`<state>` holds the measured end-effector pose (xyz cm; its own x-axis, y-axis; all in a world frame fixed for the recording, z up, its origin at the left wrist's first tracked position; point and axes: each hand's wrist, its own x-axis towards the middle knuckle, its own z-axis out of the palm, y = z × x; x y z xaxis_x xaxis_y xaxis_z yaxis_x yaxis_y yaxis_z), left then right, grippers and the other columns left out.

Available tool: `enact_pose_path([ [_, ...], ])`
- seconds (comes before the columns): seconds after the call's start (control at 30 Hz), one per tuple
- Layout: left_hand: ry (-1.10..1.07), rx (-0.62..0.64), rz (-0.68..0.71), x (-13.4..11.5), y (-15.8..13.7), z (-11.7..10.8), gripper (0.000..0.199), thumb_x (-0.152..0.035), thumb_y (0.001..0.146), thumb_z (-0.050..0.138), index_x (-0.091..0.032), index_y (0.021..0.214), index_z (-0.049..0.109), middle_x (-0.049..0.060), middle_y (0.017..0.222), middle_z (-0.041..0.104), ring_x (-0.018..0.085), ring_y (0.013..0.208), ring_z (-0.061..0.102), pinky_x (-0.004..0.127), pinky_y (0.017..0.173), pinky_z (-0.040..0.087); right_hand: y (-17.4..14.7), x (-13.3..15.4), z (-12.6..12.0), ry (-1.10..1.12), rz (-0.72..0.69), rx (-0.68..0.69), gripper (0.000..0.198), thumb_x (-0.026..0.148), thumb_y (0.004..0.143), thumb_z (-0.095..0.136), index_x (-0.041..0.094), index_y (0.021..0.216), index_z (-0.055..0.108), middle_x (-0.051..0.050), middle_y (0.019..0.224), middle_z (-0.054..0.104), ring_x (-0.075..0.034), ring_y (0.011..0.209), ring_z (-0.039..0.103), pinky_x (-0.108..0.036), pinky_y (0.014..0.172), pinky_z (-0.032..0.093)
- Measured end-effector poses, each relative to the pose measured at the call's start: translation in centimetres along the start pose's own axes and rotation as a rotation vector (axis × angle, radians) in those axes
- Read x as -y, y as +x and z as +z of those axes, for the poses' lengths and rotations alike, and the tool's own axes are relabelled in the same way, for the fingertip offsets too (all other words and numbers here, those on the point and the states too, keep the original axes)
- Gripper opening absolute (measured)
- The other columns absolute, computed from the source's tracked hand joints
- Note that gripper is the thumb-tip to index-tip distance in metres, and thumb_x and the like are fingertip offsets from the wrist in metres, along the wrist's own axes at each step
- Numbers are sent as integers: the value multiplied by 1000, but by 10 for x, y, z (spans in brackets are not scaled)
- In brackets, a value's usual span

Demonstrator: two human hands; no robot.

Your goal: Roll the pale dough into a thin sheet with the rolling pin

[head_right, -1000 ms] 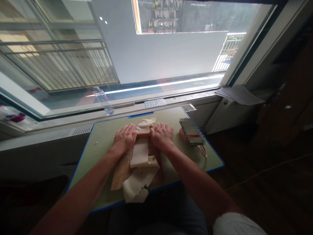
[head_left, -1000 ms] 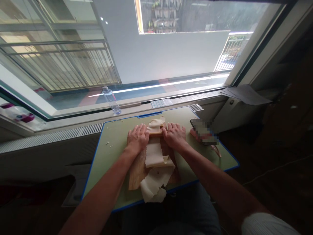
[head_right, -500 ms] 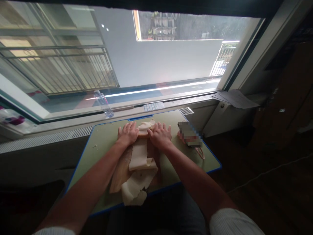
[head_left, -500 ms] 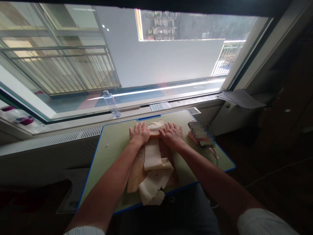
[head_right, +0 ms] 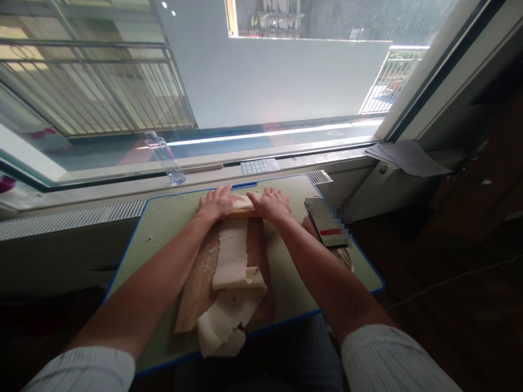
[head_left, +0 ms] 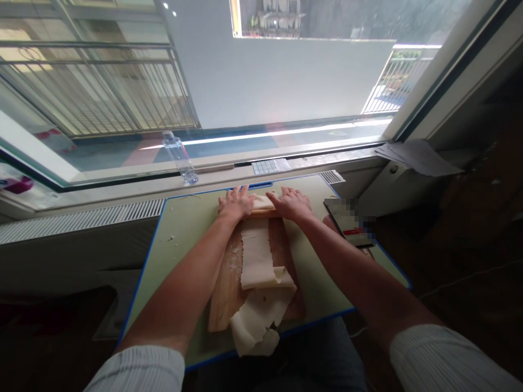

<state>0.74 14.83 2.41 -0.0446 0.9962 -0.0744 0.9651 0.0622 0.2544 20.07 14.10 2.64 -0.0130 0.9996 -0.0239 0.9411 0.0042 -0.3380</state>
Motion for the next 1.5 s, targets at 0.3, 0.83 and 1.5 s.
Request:
enact_pose_path([
  [0.3,65,-89,19,-1,-52,5,69,-51,104,30,-26,167,42,12,175,39,35,158,40,60,127,31,-56,0,10,-134,-44,-139,72,62,108,34,16,160,50,-18,162,54,-37,145,48,-55,119,33],
  [0.83,66,-132,42,-1,-79,7,63,-45,104,31,-25,160,51,12,171,47,34,155,43,64,128,29,-77,-2,14,-156,-118,-216,61,61,111,33,19,140,66,-18,149,64,-36,137,53,-53,114,36],
  [1.5,22,-7,8,2,-3,-2,77,-67,103,18,-30,168,39,10,177,36,38,159,37,66,128,29,7,2,1,-38,-22,-17,92,88,100,27,20,155,57,-19,162,54,-38,147,49,-53,121,35],
])
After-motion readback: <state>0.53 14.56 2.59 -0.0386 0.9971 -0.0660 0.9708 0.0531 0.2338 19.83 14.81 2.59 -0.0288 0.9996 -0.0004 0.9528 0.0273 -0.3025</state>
